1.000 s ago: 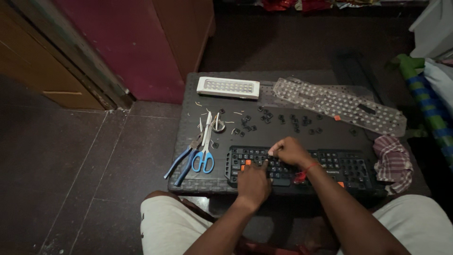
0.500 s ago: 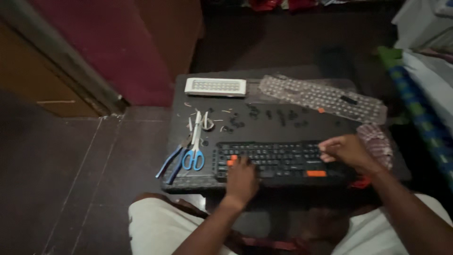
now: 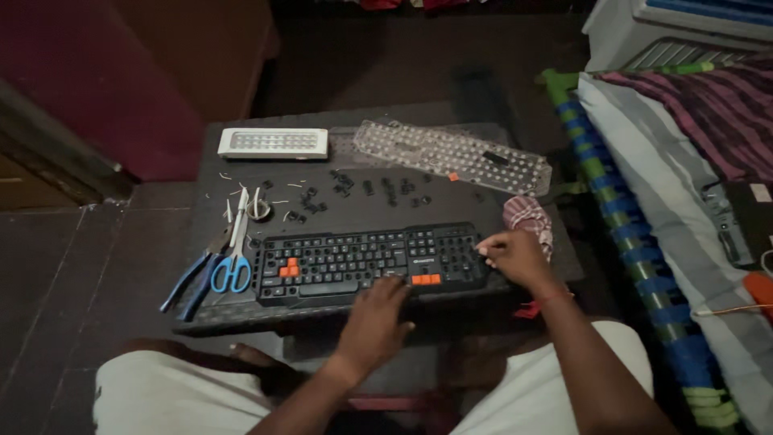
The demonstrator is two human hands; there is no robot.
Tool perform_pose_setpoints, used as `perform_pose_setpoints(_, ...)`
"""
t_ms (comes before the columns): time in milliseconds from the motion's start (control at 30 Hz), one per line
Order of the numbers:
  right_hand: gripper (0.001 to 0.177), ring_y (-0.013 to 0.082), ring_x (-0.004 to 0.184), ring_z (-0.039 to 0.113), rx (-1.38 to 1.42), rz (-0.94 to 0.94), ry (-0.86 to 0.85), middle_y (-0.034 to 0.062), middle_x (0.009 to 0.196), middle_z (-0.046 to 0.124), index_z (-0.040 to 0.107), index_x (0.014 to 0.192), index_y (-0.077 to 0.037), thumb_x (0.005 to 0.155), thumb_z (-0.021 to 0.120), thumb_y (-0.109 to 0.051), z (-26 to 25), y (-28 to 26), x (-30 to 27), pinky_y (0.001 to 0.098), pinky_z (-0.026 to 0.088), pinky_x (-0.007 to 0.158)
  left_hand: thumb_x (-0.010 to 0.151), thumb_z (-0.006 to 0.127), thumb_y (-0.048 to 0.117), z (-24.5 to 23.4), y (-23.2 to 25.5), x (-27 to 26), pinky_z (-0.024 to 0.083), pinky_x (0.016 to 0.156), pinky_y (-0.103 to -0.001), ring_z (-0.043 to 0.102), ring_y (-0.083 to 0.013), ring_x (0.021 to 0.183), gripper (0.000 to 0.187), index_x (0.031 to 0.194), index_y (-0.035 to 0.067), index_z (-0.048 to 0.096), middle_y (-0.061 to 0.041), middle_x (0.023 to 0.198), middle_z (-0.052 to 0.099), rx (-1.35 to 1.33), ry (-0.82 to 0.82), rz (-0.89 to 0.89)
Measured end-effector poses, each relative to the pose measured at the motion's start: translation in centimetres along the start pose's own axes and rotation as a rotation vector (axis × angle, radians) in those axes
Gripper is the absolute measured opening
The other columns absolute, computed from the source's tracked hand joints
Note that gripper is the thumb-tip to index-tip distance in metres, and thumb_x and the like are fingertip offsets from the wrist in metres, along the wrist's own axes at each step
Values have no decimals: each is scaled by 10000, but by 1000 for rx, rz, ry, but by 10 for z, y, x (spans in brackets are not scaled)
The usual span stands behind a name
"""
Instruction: The person cleans and reassembles a computer keyboard by hand using a cloth to wipe the keys and the base before inserting individual keycaps into their slots.
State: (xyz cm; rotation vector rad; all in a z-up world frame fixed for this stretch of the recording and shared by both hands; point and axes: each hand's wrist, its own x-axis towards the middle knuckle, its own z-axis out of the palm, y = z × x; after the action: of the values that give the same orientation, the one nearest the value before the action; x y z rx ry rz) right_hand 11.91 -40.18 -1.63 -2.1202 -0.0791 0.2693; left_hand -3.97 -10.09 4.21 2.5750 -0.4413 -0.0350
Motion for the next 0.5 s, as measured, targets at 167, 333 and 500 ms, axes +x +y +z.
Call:
perform_pose_setpoints(167,134,253,807,766,-240,-308,31,145,869,781,816,897,-31,779,780,-82,9,-8,9,340,577,740,834,778,217,37,31,30,295,1150,-537,342,-337,1471,708,1444,4,490,-136,1554,426,3,-6,96)
perform_pose_setpoints(333,145,319,803,752,-325,-234,-67,171,874,756,813,891,-55,758,763,-86,15,-21,15,395,573,744,851,762,272,57,42,48,264,1125,-596,330,-308,1463,726,1463,20,463,-120,1572,407,76,-3,35)
perform_pose_setpoints(500,139,335,800,756,-349,-336,0,186,823,753,808,834,-52,748,699,-44,24,-15,22,412,589,769,812,782,276,56,44,50,261,1114,-598,290,-306,1479,836,1509,35,389,-111,1616,332,144,-51,17)
